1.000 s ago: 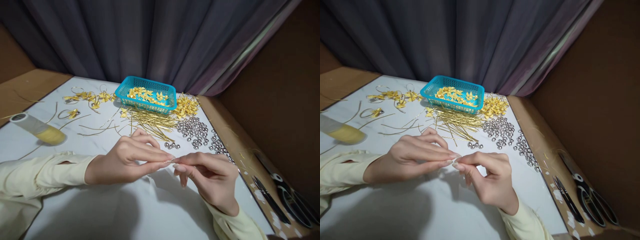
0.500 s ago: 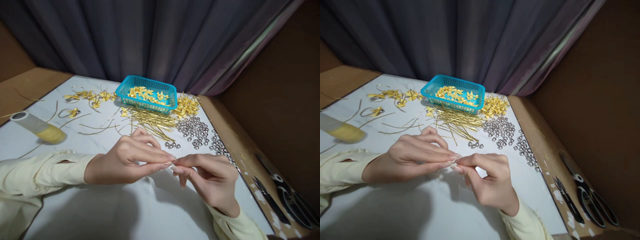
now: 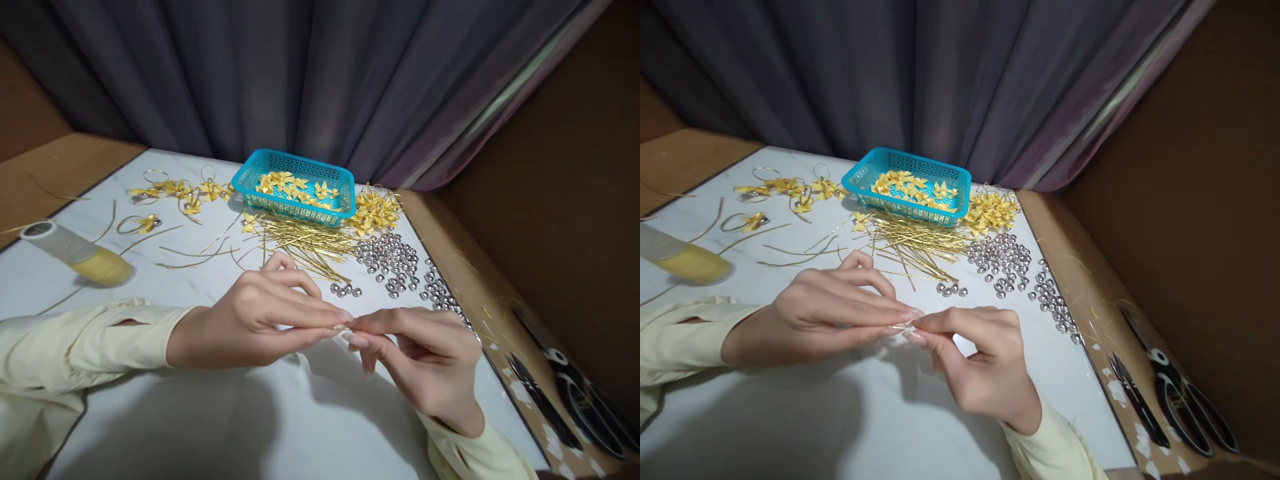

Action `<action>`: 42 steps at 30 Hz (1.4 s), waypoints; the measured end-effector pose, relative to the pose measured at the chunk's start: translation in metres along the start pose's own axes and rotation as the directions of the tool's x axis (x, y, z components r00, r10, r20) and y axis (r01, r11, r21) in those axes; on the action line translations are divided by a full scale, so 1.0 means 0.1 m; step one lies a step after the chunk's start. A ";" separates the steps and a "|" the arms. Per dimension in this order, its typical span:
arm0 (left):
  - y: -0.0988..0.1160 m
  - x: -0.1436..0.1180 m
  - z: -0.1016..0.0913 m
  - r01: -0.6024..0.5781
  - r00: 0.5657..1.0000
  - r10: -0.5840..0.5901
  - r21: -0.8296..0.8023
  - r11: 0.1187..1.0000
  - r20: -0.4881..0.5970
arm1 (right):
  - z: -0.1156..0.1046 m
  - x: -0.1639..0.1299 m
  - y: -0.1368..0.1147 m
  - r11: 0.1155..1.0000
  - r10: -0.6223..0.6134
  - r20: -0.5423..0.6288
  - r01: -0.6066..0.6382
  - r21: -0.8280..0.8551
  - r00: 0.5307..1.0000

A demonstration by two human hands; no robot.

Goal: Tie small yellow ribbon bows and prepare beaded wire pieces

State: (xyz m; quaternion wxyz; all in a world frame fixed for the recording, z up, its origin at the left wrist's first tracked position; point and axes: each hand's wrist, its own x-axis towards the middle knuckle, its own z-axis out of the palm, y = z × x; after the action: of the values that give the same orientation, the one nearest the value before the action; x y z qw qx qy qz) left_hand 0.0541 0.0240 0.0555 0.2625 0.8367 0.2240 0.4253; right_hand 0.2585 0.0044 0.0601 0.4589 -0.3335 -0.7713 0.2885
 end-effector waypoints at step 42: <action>0.01 -0.01 -0.01 0.072 0.997 -0.075 -0.084 0.994 -0.036 | 0.07 -0.01 0.04 0.993 0.036 -0.014 -0.035 0.112 0.999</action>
State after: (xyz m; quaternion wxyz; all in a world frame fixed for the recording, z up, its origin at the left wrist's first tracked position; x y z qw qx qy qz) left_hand 0.0528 0.0230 0.0557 0.3078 0.8078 0.2420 0.4406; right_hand 0.2539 0.0048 0.0541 0.4778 -0.3232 -0.7443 0.3366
